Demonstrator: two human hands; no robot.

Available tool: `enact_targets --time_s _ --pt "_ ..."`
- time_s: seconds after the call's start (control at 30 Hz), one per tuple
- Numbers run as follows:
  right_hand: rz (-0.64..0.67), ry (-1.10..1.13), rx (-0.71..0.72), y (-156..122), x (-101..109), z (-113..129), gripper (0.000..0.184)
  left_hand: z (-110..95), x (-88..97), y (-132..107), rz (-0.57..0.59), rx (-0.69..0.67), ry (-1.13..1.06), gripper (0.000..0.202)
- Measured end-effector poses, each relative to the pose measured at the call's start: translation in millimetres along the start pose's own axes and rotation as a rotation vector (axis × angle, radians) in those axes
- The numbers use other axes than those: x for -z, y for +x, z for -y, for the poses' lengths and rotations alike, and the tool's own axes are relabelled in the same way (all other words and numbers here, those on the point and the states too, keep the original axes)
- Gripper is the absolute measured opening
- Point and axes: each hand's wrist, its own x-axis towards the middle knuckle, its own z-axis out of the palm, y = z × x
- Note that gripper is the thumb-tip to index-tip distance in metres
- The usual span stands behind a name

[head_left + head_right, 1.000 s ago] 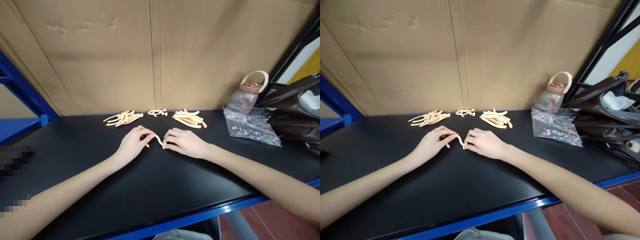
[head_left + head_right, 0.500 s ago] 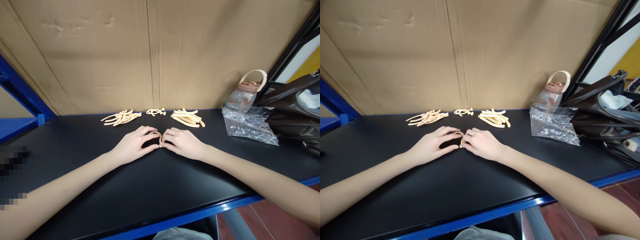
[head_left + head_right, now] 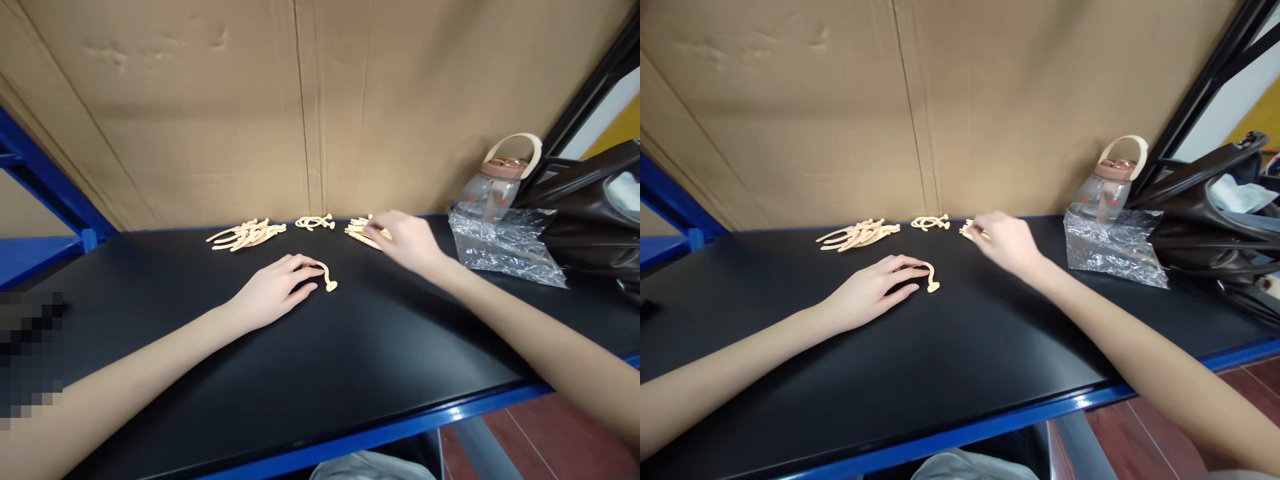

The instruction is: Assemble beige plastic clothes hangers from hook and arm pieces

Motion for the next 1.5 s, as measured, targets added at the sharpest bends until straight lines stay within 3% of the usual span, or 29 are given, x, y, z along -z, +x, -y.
enact_targets --time_s 0.1,0.17,0.3,1.17,1.5 --pt "-0.007 -0.189 -0.187 7.5 1.9 -36.1 0.027 -0.5 0.0 -0.8 0.007 0.022 -0.007 0.034" --pt "0.074 -0.270 -0.284 9.2 -0.8 -52.6 0.034 -0.6 -0.4 -1.4 0.007 0.040 0.017 0.039" --pt "0.198 -0.345 -0.309 9.4 -10.6 -65.2 0.037 0.2 -1.8 -1.7 0.023 0.016 0.076 0.042" --pt "0.168 -0.315 -0.205 8.4 -26.6 -49.4 0.030 1.6 -1.6 0.4 0.035 -0.034 0.085 0.038" --pt "-0.103 -0.203 -0.213 9.7 -11.4 -42.5 0.023 0.9 -1.8 -0.2 0.030 -0.035 0.075 0.037"
